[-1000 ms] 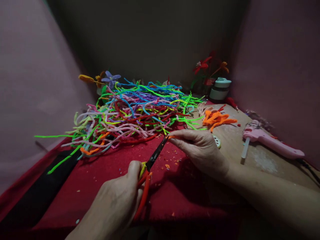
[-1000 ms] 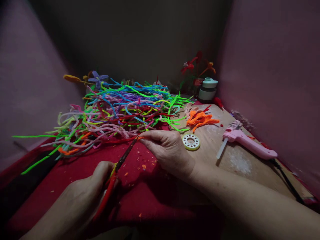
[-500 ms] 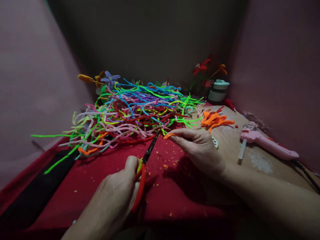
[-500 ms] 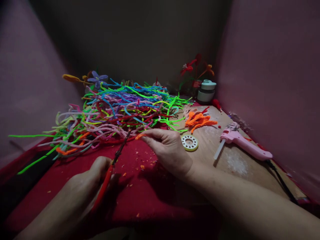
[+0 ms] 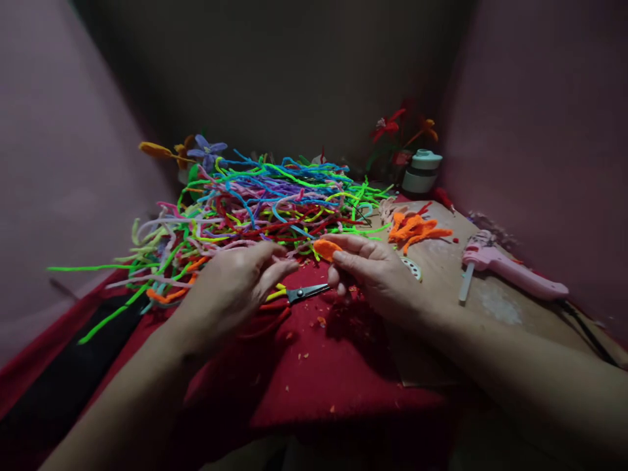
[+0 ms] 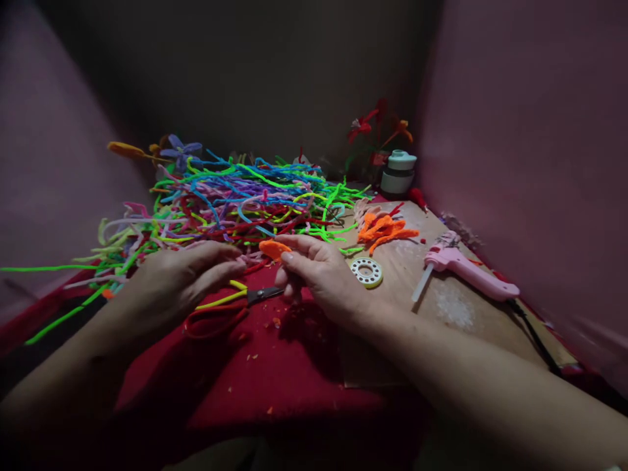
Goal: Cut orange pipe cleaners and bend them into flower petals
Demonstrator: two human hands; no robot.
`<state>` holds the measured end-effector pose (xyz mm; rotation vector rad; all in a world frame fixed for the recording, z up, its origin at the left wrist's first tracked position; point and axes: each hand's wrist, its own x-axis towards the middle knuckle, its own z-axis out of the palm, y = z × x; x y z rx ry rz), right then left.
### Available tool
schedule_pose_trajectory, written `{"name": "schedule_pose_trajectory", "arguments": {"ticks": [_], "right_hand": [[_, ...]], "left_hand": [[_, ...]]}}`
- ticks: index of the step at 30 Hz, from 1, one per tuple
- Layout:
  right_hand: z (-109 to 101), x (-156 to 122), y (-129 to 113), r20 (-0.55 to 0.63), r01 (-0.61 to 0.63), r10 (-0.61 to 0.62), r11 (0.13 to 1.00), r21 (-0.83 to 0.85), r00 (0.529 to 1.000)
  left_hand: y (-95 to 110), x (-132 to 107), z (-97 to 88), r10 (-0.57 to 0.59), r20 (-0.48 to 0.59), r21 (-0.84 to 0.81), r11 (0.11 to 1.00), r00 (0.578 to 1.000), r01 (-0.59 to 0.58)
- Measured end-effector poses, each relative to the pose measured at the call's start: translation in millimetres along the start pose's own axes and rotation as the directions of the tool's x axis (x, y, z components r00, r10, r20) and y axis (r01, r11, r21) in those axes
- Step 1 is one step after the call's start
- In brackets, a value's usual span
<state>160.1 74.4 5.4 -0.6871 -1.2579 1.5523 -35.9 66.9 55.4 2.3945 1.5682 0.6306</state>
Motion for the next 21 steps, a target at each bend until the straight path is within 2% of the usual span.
{"name": "schedule_pose_trajectory", "arguments": {"ticks": [1, 3, 6, 9, 13, 18, 21], "right_hand": [[1, -1, -1, -0.001, -0.002, 0.002, 1.000, -0.008, 1.000], [3, -2, -2, 0.013, -0.023, 0.023, 1.000, -0.006, 1.000], [2, -1, -3, 0.069, -0.099, 0.095, 0.993, 0.057, 0.993], [1, 1, -3, 0.068, -0.136, 0.130, 0.987, 0.084, 0.989], [1, 1, -4, 0.028, -0.113, 0.114, 0.993, -0.040, 0.993], [3, -1, -4, -0.010, -0.139, 0.139, 0.986, -0.089, 0.990], [3, 0, -3, -0.001, -0.161, 0.162, 0.983, -0.089, 0.987]], "left_hand": [[10, 4, 2.1, 0.000, -0.036, -0.129, 0.992, 0.999, -0.005], [25, 11, 7.2, -0.004, -0.004, -0.308, 0.951, 1.000, 0.002], [35, 19, 12.5, -0.062, -0.016, -0.374, 0.926, 0.998, 0.051], [36, 25, 11.2, -0.085, -0.007, -0.375, 0.924, 0.996, 0.076], [35, 27, 9.1, -0.095, 0.020, -0.442, 0.892, 0.995, 0.095], [28, 24, 20.8, -0.082, 0.110, -0.701, 0.700, 0.991, 0.136], [25, 21, 28.9, -0.089, 0.122, -0.747, 0.648, 0.989, 0.151]]}}
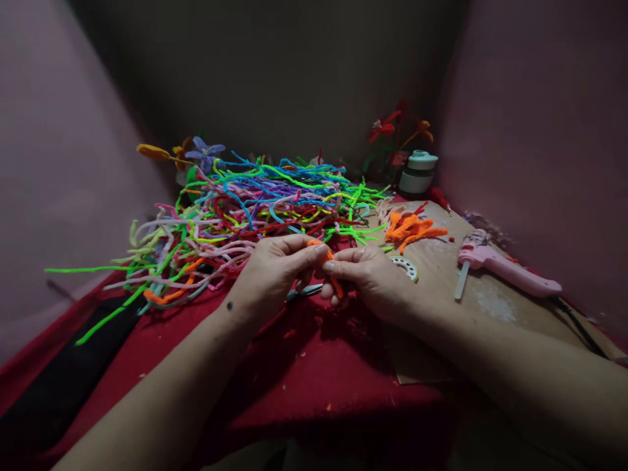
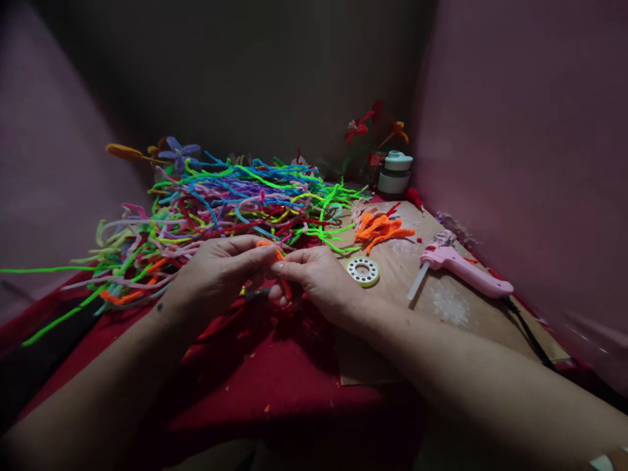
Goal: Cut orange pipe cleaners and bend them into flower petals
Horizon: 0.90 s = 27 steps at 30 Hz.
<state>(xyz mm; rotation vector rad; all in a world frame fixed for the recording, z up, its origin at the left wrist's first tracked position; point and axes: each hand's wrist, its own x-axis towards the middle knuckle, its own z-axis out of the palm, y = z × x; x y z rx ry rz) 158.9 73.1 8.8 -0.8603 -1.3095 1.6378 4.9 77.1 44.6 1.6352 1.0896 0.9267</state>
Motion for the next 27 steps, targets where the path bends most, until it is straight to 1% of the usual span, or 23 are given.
{"name": "schedule_pose_trajectory", "arguments": {"ticks": [3, 5, 7, 9, 11, 13, 15, 16, 17, 19, 20, 21, 22, 23, 24, 26, 27], "right_hand": [[-1, 0, -1, 0.017, -0.011, 0.011, 1.000, 0.029, 1.000], [-2, 0, -1, 0.056, -0.033, 0.029, 0.997, 0.070, 0.998], [-2, 0, -1, 0.094, -0.056, 0.046, 0.993, 0.101, 0.994], [-3, 1, 1, 0.115, -0.048, 0.035, 0.993, 0.109, 0.993], [-4, 2, 3, 0.117, -0.022, 0.010, 0.994, 0.103, 0.993], [-4, 2, 5, 0.117, -0.017, 0.008, 0.997, 0.078, 0.993], [-3, 3, 5, 0.106, -0.038, 0.035, 0.999, 0.035, 0.994], [-3, 3, 5, 0.096, -0.048, 0.047, 0.999, 0.007, 0.994], [-2, 3, 5, 0.083, -0.055, 0.057, 0.998, -0.025, 0.995], [-1, 4, 4, 0.060, -0.076, 0.082, 0.992, -0.097, 0.995], [0, 4, 3, 0.053, -0.092, 0.099, 0.988, -0.127, 0.994], [1, 4, 3, 0.051, -0.105, 0.113, 0.984, -0.145, 0.992], [1, 4, 3, 0.055, -0.109, 0.119, 0.983, -0.146, 0.991], [1, 4, 3, 0.059, -0.102, 0.111, 0.986, -0.130, 0.992], [1, 3, 3, 0.051, -0.080, 0.085, 0.992, -0.102, 0.995], [1, 2, 2, -0.010, -0.005, 0.005, 0.999, -0.039, 1.000], [1, 2, 2, -0.052, 0.033, -0.033, 0.999, -0.010, 0.998]], "left_hand": [[-4, -1, 1.6, -0.024, 0.015, -0.074, 0.997, 1.000, 0.025], [-5, -1, 1.5, -0.028, 0.055, -0.152, 0.988, 0.998, 0.036], [-5, 0, 0.6, -0.027, 0.073, -0.175, 0.984, 0.997, 0.039], [-4, 1, -0.5, -0.029, 0.055, -0.128, 0.991, 0.998, 0.036], [-2, 2, -1.1, -0.020, 0.025, -0.046, 0.999, 0.999, 0.021], [1, 3, -0.9, 0.001, 0.000, 0.059, 0.998, 1.000, -0.001], [2, 2, 0.0, 0.053, -0.033, 0.202, 0.978, 0.998, -0.045], [1, 1, 0.7, 0.105, -0.055, 0.294, 0.952, 0.993, -0.085], [0, 0, 1.4, 0.173, -0.070, 0.399, 0.907, 0.982, -0.132], [-4, -2, 2.8, 0.324, -0.061, 0.602, 0.766, 0.944, -0.224], [-6, -3, 3.2, 0.380, -0.040, 0.675, 0.692, 0.924, -0.256], [-8, -4, 3.5, 0.412, -0.020, 0.719, 0.639, 0.911, -0.273], [-8, -4, 3.4, 0.418, -0.015, 0.732, 0.623, 0.908, -0.274], [-9, -4, 2.9, 0.401, -0.030, 0.712, 0.652, 0.916, -0.262], [-8, -3, 2.2, 0.362, -0.062, 0.655, 0.717, 0.930, -0.236], [-6, -1, 0.2, 0.226, -0.138, 0.434, 0.889, 0.964, -0.146], [-5, 0, -0.6, 0.137, -0.148, 0.294, 0.952, 0.979, -0.089]]}}
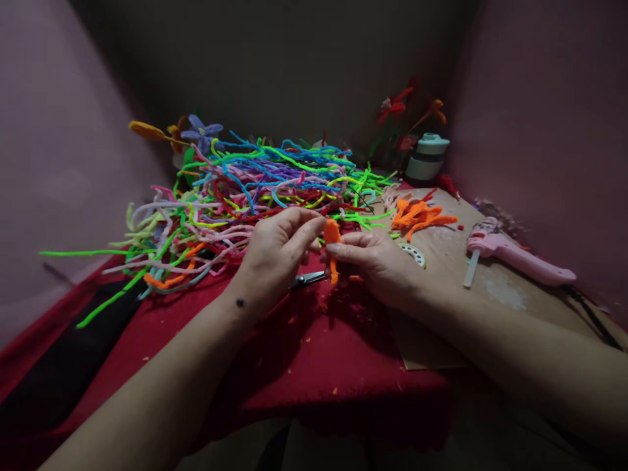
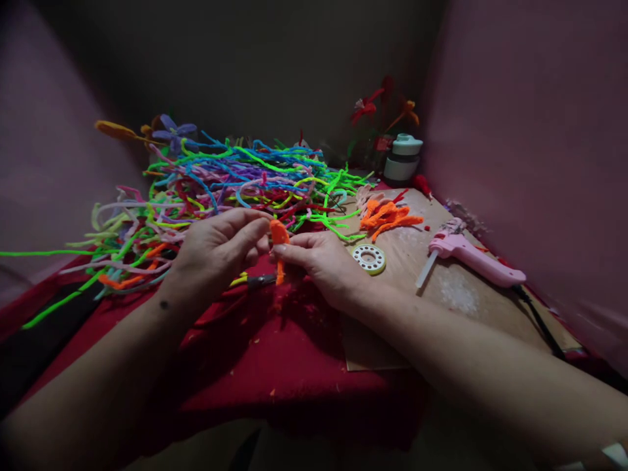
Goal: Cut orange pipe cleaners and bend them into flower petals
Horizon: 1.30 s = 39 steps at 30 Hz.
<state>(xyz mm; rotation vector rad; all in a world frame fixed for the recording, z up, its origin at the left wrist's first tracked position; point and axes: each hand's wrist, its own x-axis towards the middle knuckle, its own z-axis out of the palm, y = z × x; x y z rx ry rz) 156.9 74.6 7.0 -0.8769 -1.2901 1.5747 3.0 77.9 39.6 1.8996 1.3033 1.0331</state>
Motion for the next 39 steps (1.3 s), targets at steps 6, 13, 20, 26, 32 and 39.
{"name": "schedule_pose_trajectory", "arguments": {"ticks": [6, 13, 20, 26, 32, 39], "right_hand": [[-2, 3, 2, -0.087, 0.102, -0.089, 0.982, 0.160, 0.992], [-4, -2, -15, -0.139, 0.223, -0.239, 0.967, -0.121, 0.961], [-4, 0, -13, -0.219, 0.226, -0.211, 0.973, 0.046, 0.953], [-6, 3, -10, -0.244, 0.211, -0.183, 0.973, 0.095, 0.952], [-4, 2, -12, -0.260, 0.218, -0.203, 0.976, 0.030, 0.944], [-8, 7, -4, -0.280, 0.233, -0.223, 0.972, 0.005, 0.934]], "left_hand": [[-3, 0, 6.4, -0.220, 0.404, -0.414, 0.822, 0.888, 0.392], [1, -3, 8.4, -0.291, 0.404, -0.371, 0.815, 0.867, 0.446], [-2, -4, 17.1, -0.227, 0.455, -0.571, 0.668, 0.861, 0.477], [1, -7, 21.7, -0.203, 0.485, -0.603, 0.627, 0.851, 0.493], [7, -11, 16.7, -0.258, 0.393, -0.509, 0.738, 0.883, 0.442], [0, -12, 22.1, -0.108, 0.037, -0.145, 0.983, 0.993, 0.113]]}}
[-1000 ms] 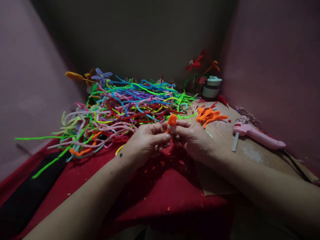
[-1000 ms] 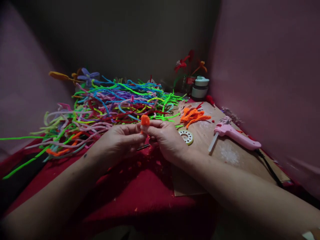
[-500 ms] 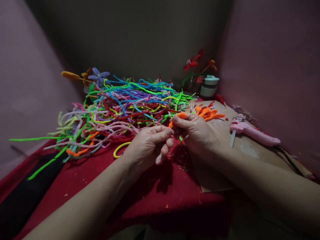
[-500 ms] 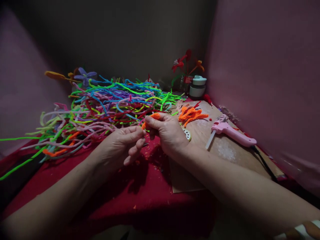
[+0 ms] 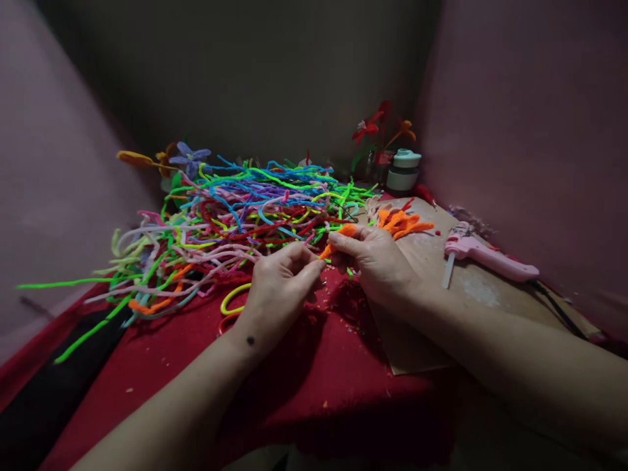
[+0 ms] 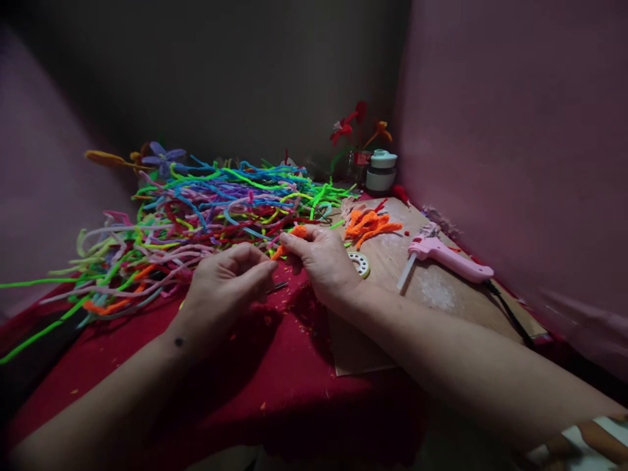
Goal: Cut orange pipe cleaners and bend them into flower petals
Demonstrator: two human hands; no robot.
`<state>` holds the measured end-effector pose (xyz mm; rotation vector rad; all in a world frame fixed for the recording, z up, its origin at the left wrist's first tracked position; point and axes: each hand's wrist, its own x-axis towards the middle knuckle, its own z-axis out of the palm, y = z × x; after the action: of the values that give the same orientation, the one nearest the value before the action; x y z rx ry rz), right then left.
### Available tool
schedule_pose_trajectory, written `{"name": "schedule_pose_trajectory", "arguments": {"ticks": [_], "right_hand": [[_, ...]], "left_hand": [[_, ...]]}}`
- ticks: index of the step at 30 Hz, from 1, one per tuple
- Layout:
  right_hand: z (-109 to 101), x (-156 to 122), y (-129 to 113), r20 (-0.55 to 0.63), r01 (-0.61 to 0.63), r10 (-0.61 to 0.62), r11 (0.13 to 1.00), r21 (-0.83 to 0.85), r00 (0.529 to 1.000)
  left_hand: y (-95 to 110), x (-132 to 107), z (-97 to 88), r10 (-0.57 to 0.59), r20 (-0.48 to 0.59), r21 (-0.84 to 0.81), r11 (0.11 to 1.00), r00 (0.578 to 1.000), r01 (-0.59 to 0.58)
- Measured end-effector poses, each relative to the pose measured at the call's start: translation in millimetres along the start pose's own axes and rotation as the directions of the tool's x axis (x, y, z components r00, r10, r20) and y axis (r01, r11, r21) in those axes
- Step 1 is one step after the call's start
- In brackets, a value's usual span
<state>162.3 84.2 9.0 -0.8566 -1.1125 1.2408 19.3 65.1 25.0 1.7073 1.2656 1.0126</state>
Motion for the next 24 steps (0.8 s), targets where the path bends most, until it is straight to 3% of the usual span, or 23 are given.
{"name": "schedule_pose_trajectory", "arguments": {"ticks": [3, 6, 13, 18, 21, 24], "right_hand": [[0, 1, 0, 0.006, 0.002, -0.002, 1.000, 0.008, 1.000], [1, -1, -3, 0.022, 0.000, 0.000, 1.000, 0.006, 1.000], [1, -4, -4, 0.137, 0.033, -0.030, 0.999, -0.014, 0.990], [0, -4, -7, 0.107, 0.154, -0.133, 0.964, -0.219, 0.985], [2, -5, -9, 0.101, 0.171, -0.149, 0.950, -0.262, 0.984], [3, -5, -10, 0.116, 0.181, -0.153, 0.942, -0.282, 0.981]], "left_hand": [[-8, 1, 2.2, 0.195, -0.033, 0.197, 0.963, 0.980, -0.185], [-10, 3, 3.0, 0.225, -0.030, 0.213, 0.953, 0.974, -0.214], [3, 4, -1.1, 0.082, -0.035, 0.095, 0.992, 0.996, -0.079], [3, 6, -2.9, -0.058, -0.023, -0.015, 0.998, 0.998, 0.057], [2, 7, -3.3, -0.154, 0.028, -0.116, 0.981, 0.988, 0.157], [2, 8, -4.3, -0.182, 0.038, -0.160, 0.969, 0.983, 0.186]]}}
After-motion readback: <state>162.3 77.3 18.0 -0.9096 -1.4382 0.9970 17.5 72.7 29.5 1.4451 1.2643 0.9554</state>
